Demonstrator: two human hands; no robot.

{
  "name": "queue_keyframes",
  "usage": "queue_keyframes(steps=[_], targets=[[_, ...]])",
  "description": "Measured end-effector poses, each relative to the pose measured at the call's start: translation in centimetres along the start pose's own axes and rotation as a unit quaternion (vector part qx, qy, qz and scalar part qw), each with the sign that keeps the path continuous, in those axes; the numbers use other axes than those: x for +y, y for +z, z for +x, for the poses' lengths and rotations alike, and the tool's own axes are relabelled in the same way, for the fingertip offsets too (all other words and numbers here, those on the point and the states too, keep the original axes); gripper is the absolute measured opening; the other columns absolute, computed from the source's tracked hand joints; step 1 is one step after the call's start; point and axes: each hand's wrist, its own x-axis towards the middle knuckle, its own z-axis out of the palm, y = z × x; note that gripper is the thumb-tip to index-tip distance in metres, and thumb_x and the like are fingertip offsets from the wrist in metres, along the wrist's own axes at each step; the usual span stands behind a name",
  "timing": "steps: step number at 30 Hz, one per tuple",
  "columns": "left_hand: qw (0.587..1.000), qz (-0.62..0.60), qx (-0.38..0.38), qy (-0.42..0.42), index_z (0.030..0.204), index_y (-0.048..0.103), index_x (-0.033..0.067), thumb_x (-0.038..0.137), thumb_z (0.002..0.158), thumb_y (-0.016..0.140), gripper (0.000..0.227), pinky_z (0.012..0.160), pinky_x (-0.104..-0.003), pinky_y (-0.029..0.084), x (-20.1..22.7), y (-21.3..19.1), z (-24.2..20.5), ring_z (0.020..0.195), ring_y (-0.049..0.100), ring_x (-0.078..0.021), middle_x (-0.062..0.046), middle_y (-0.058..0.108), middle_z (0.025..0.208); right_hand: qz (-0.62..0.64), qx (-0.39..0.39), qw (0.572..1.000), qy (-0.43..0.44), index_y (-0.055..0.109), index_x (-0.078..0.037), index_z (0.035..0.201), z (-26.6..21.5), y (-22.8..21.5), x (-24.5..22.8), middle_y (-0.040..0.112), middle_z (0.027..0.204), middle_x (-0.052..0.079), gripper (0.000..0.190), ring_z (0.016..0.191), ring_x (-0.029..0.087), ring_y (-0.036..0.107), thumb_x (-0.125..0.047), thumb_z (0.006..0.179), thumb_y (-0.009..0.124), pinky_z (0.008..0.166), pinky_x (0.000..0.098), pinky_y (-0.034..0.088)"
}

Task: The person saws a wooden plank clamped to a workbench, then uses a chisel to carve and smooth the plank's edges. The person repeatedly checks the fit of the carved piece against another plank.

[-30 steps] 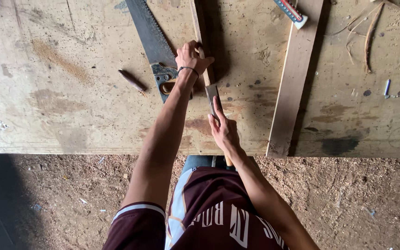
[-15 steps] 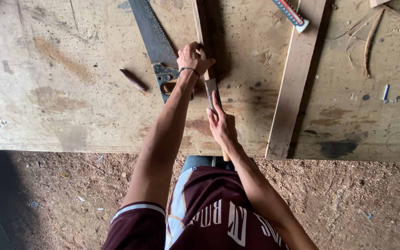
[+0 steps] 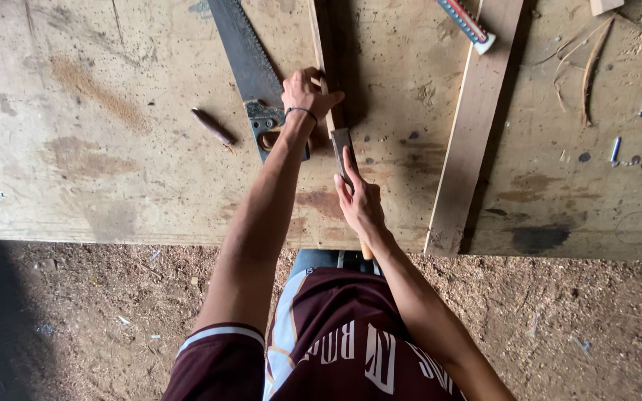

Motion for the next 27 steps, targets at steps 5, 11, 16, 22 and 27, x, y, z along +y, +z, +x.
queue_keyframes(steps=[5, 11, 16, 22, 27], targets=[[0.987, -0.053, -0.113, -0.097, 0.106, 0.076, 0.0129, 0.036, 0.059, 0.095, 0.056, 0.081, -0.035, 0.061, -0.1, -0.5, 0.4, 0.085, 0.076, -0.0221, -0.010, 0.078, 0.090, -0.002, 0.013, 0.999, -0.038, 0.023, -0.027, 0.163, -0.1, -0.2, 0.1, 0.063, 0.065, 0.002, 0.062, 0.042, 0.007, 0.051, -0.028, 0.109, 0.053, 0.034, 0.0262, 0.044], [0.989, -0.095, -0.096, -0.054, 0.105, 0.075, 0.0104, 0.035, 0.058, 0.098, 0.058, 0.075, -0.032, 0.062, -1.7, 0.0, 1.2, 0.079, 0.075, -0.0203, -0.010, 0.077, 0.091, 0.025, 0.026, 0.996, -0.082, 0.024, -0.024, 0.164, 1.2, 0.7, 0.6, 0.065, 0.069, 0.003, 0.061, 0.046, 0.009, 0.054, -0.025, 0.110, 0.053, 0.036, 0.0259, 0.048], [0.991, -0.068, -0.108, -0.050, 0.103, 0.069, 0.0084, 0.036, 0.056, 0.099, 0.063, 0.071, -0.030, 0.060, -2.3, 0.5, 2.3, 0.073, 0.074, -0.0163, -0.007, 0.080, 0.083, -0.001, 0.021, 0.997, -0.073, 0.025, -0.023, 0.163, 1.2, 0.2, 0.4, 0.065, 0.063, 0.003, 0.062, 0.044, 0.009, 0.056, -0.026, 0.108, 0.054, 0.038, 0.0267, 0.049], [0.983, -0.101, -0.143, -0.063, 0.105, 0.071, 0.0083, 0.033, 0.063, 0.099, 0.056, 0.076, -0.027, 0.063, -3.2, 0.0, 1.8, 0.077, 0.077, -0.0138, -0.006, 0.081, 0.089, -0.011, 0.021, 0.998, -0.065, 0.026, -0.023, 0.164, 3.2, 2.0, 0.3, 0.064, 0.067, 0.003, 0.059, 0.044, 0.010, 0.054, -0.029, 0.111, 0.051, 0.034, 0.0264, 0.048], [0.972, -0.137, -0.165, -0.097, 0.107, 0.070, 0.0084, 0.031, 0.061, 0.098, 0.058, 0.077, -0.025, 0.065, -2.0, -1.1, 1.7, 0.079, 0.077, -0.0128, -0.006, 0.079, 0.094, 0.000, 0.049, 0.991, -0.121, 0.027, -0.025, 0.164, 1.0, 1.3, 1.2, 0.063, 0.132, 0.013, 0.059, 0.048, 0.005, 0.058, -0.030, 0.111, 0.051, 0.034, 0.0223, 0.050]])
